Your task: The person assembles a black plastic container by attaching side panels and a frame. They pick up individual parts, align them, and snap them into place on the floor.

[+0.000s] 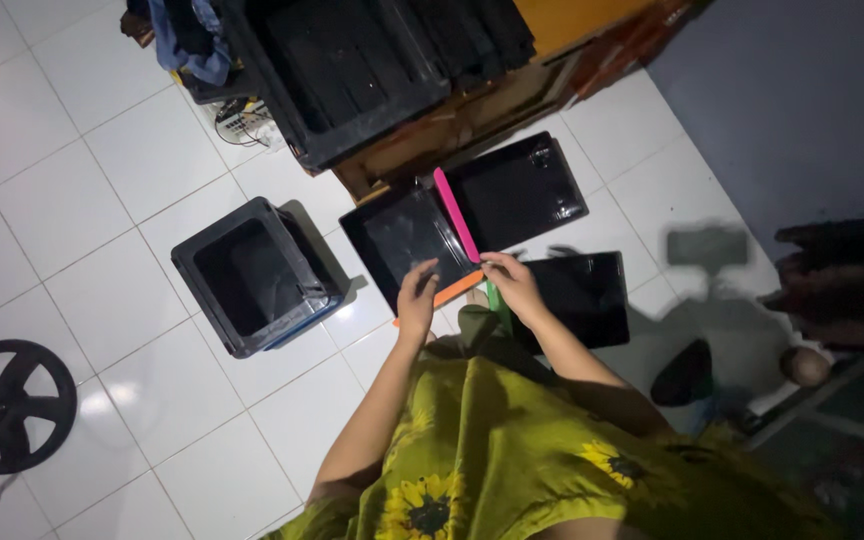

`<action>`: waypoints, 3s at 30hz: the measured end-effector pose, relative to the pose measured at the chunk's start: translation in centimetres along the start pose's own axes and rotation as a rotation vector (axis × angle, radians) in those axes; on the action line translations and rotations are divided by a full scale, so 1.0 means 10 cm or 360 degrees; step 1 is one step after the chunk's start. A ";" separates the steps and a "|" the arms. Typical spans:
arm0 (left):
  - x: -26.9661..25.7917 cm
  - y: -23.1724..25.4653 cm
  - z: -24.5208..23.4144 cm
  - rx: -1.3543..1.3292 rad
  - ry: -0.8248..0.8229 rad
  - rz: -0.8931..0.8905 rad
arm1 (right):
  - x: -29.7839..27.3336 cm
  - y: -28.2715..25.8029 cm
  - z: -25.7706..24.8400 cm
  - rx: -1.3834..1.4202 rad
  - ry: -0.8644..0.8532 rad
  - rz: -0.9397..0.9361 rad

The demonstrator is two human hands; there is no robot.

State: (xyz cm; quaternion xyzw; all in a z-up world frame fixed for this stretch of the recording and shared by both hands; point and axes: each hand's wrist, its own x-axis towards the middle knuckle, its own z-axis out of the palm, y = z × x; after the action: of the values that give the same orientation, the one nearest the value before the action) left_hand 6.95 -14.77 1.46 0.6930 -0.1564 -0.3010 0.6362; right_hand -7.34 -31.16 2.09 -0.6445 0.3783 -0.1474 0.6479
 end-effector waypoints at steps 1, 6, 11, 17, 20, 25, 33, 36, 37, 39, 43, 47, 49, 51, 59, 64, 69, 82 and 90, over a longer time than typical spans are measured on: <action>0.03 -0.03 0.04 -0.0006 0.0004 -0.0018 | 0.11 -0.02 -0.02 -0.0027 0.0014 -0.0014; 0.25 -0.19 0.25 -0.0109 0.0077 -0.0061 | 0.79 -0.07 -0.22 -0.0010 0.0061 -0.0043; 0.59 -0.12 0.55 -0.0208 0.0127 -0.0115 | 1.78 -0.09 -0.40 -0.0053 0.0119 -0.0285; 1.05 0.09 0.93 -0.0192 0.0210 -0.0122 | 2.92 -0.18 -0.38 -0.0337 0.0243 -0.0536; 1.23 0.17 1.07 -0.0282 0.0214 -0.0105 | 3.37 -0.24 -0.30 -0.0460 0.0308 -0.0554; 1.44 0.25 1.18 -0.0285 0.0275 -0.0125 | 3.97 -0.26 -0.21 -0.0664 0.0374 -0.0758; 1.49 0.30 1.12 -0.0416 0.0335 -0.0244 | 4.46 -0.31 -0.17 -0.0917 0.0408 -0.0583; 1.50 0.25 1.10 -0.0466 0.0368 -0.0235 | 4.52 -0.33 -0.15 -0.0926 0.0386 -0.0463; 1.49 0.23 1.09 -0.0465 0.0376 -0.0228 | 4.53 -0.34 -0.14 -0.0931 0.0401 -0.0493; 1.49 0.22 1.07 -0.0451 0.0386 -0.0191 | 4.54 -0.35 -0.12 -0.0936 0.0436 -0.0553; 1.48 0.24 1.06 -0.0403 0.0413 -0.0221 | 4.53 -0.38 -0.14 -0.0955 0.0483 -0.0515; 1.45 0.31 1.06 -0.0435 0.0418 -0.0239 | 4.51 -0.40 -0.15 -0.0884 0.0473 -0.0479; 1.42 0.34 1.06 -0.0454 0.0410 -0.0224 | 4.49 -0.40 -0.15 -0.0577 0.0435 -0.0375; 1.39 0.38 1.06 -0.0413 0.0425 -0.0261 | 4.49 -0.41 -0.15 -0.0015 0.0346 -0.0105; 1.29 0.38 1.07 -0.0349 0.0449 -0.0229 | 4.35 -0.46 -0.35 0.1011 0.0074 0.0070; 1.23 0.27 1.02 -0.0437 0.0459 -0.0117 | 3.93 -0.57 -0.44 0.1398 -0.0227 0.0256; 1.11 0.22 0.86 -0.0383 0.0557 -0.0121 | 3.16 -0.78 -0.42 0.1446 -0.0679 0.0547; 0.42 0.28 -0.62 -0.0586 0.1222 0.0191 | 1.30 -0.70 0.22 0.0952 -0.1098 0.1045; -0.82 0.70 -1.75 -0.0565 0.1329 0.0270 | 0.21 -0.85 0.93 0.0739 -0.1142 0.0994</action>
State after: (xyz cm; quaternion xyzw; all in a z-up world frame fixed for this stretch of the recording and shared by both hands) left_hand 12.59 2.95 10.19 0.6200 0.1111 0.0347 0.7759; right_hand 2.92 -26.90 8.38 -0.3507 0.2642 0.2026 0.8753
